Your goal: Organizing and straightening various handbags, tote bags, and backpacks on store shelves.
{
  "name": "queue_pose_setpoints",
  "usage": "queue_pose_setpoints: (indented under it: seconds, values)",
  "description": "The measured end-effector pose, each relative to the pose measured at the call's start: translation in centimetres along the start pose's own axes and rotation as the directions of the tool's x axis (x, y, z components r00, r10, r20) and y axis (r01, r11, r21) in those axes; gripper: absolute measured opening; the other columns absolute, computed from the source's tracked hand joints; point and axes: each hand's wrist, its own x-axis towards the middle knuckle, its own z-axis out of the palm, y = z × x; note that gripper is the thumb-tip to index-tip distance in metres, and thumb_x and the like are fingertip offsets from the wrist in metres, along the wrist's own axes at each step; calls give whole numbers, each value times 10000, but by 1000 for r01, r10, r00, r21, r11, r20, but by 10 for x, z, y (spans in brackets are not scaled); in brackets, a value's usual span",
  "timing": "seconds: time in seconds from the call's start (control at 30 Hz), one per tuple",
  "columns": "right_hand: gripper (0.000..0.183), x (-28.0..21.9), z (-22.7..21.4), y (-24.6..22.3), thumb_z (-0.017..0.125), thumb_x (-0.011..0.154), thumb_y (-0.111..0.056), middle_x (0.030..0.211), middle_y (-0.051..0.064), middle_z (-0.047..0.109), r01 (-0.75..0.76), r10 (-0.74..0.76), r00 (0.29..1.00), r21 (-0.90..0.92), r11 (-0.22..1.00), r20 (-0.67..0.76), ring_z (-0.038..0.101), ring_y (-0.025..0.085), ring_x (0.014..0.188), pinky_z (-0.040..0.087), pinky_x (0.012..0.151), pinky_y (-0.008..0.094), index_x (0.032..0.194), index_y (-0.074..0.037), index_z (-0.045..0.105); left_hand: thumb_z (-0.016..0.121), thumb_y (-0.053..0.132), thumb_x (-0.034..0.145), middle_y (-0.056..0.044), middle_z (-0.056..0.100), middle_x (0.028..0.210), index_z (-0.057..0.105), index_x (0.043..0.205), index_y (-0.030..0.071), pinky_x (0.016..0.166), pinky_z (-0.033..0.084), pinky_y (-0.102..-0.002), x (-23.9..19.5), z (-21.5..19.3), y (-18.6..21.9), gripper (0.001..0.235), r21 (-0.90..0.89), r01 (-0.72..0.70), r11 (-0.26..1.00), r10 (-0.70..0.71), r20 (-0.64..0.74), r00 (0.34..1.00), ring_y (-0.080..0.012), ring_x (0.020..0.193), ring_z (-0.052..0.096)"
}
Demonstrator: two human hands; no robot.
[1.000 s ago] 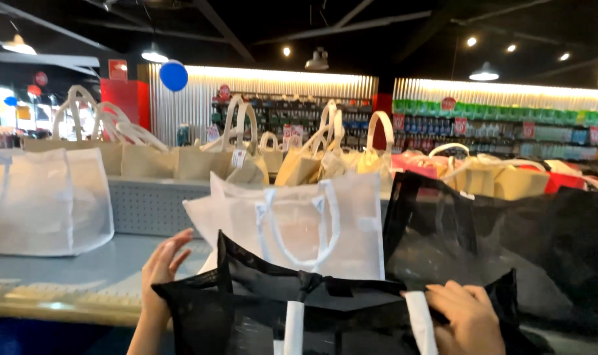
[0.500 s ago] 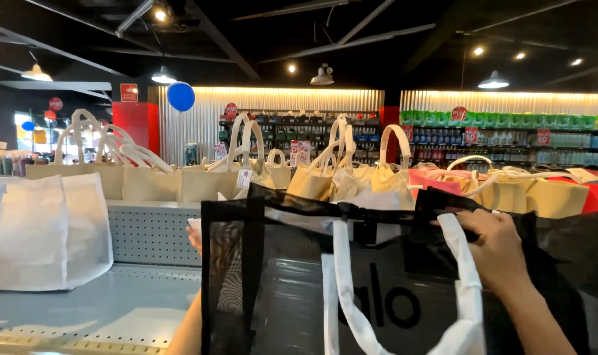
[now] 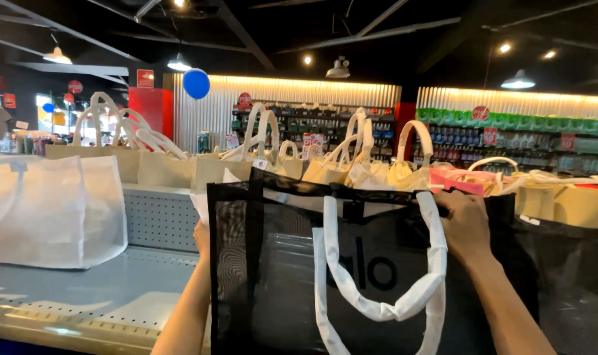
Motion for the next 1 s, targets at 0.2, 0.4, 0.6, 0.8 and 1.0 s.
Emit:
queue_pose_setpoints:
  seconds: [0.2, 0.4, 0.6, 0.8, 1.0]
  values:
    - [233, 1, 27, -58, 680, 905, -340, 891, 96, 745, 24, -21, 1000, 161, 987, -18, 665, 291, 864, 455, 924, 412, 1003, -180, 818, 728, 172, 891, -103, 775, 1083, 703, 1172, -27, 878, 556, -333, 53, -82, -1, 345, -91, -254, 963, 245, -96, 965, -182, 958, 726]
    - [251, 4, 83, -104, 668, 907, -313, 939, 132, 735, -12, 23, 999, 221, 975, -45, 692, 318, 897, 489, 871, 412, 1070, -194, 817, 884, 298, 830, -170, 763, 1055, 726, 1095, -58, 896, 541, -386, 129, -196, 13, 471, 122, -217, 968, 239, -205, 949, -272, 956, 716]
    - [219, 17, 114, -133, 677, 955, -347, 935, 156, 735, 4, 19, 997, 311, 950, -71, 706, 314, 886, 502, 863, 404, 1043, -183, 793, 909, 472, 838, -279, 707, 1239, 634, 1296, -84, 1020, 513, -452, 202, -282, -28, 771, 388, -99, 916, 213, -263, 941, -425, 1159, 681]
    - [246, 20, 140, -94, 666, 944, -324, 903, 189, 730, -5, 9, 999, 85, 996, -40, 698, 363, 894, 503, 900, 441, 1093, -214, 828, 770, 393, 1033, -226, 49, 1775, 99, 1687, -26, 1356, 55, -535, 111, -216, 40, 1026, 555, -469, 687, 651, -183, 737, -396, 1659, 26]
    - [302, 21, 132, -26, 661, 991, -420, 1034, 200, 735, -115, 120, 992, 104, 988, -36, 719, 367, 952, 546, 847, 432, 1137, -184, 782, 403, 469, 1077, -168, 505, 1563, 453, 1501, -44, 1238, 255, -397, -41, -84, 88, 667, -325, -238, 915, 380, 504, 775, -283, 1493, 415]
